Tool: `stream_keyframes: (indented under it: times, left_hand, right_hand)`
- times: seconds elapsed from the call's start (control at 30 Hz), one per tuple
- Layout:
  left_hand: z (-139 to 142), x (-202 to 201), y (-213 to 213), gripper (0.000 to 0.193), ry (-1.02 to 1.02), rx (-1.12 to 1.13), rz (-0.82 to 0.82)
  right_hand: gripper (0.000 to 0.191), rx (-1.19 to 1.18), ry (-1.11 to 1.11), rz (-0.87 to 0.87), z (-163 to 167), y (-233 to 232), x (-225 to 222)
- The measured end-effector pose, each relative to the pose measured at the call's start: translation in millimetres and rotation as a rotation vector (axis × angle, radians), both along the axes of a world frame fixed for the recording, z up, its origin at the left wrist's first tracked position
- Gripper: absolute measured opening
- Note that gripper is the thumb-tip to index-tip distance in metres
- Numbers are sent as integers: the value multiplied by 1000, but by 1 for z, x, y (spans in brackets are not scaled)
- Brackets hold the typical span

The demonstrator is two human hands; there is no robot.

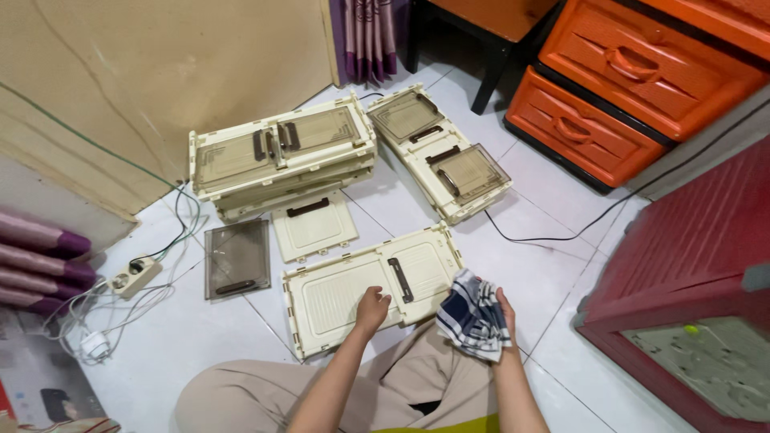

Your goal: The person sits on the floor and wipes disassembled beige plastic panels and doors of a storage cabinet with a cloth, turning each panel over to wipe both sides and setting cleaned panels aside.

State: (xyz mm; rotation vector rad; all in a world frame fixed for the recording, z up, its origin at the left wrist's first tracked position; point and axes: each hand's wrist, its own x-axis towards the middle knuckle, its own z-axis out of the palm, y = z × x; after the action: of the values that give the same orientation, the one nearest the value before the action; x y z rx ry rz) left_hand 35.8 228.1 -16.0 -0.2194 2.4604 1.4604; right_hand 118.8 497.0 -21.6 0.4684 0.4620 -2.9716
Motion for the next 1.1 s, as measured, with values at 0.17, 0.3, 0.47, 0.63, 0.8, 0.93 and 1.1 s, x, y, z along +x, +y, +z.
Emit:
stream_keyframes:
  times: [0.17, 0.3, 0.47, 0.63, 0.8, 0.93, 1.1]
  left_hand:
    - [6, -12, 45, 70, -116, -301, 57]
    - [14, -18, 74, 80, -191, -434, 62]
    - [5, -23, 95, 98, -84, -510, 92]
    - [-5, -31, 102, 71, -73, -574, 110]
    - [-2, -38, 101, 67, -150, -555, 89]
    - [1, -47, 101, 56, -130, -558, 158]
    - [-1, -51, 97, 48, -226, -521, 203]
  right_hand:
    - [62, -79, 93, 134, -3, 4, -15]
    - [62, -26, 49, 163, -9, 7, -19]
    - [64, 19, 69, 115, -18, 9, -16]
    - [63, -24, 130, 133, -23, 12, -17]
    - [67, 31, 65, 135, -29, 14, -24]
    - [67, 52, 102, 128, -32, 10, -28]
    - [70, 79, 22, 105, -28, 7, -27]
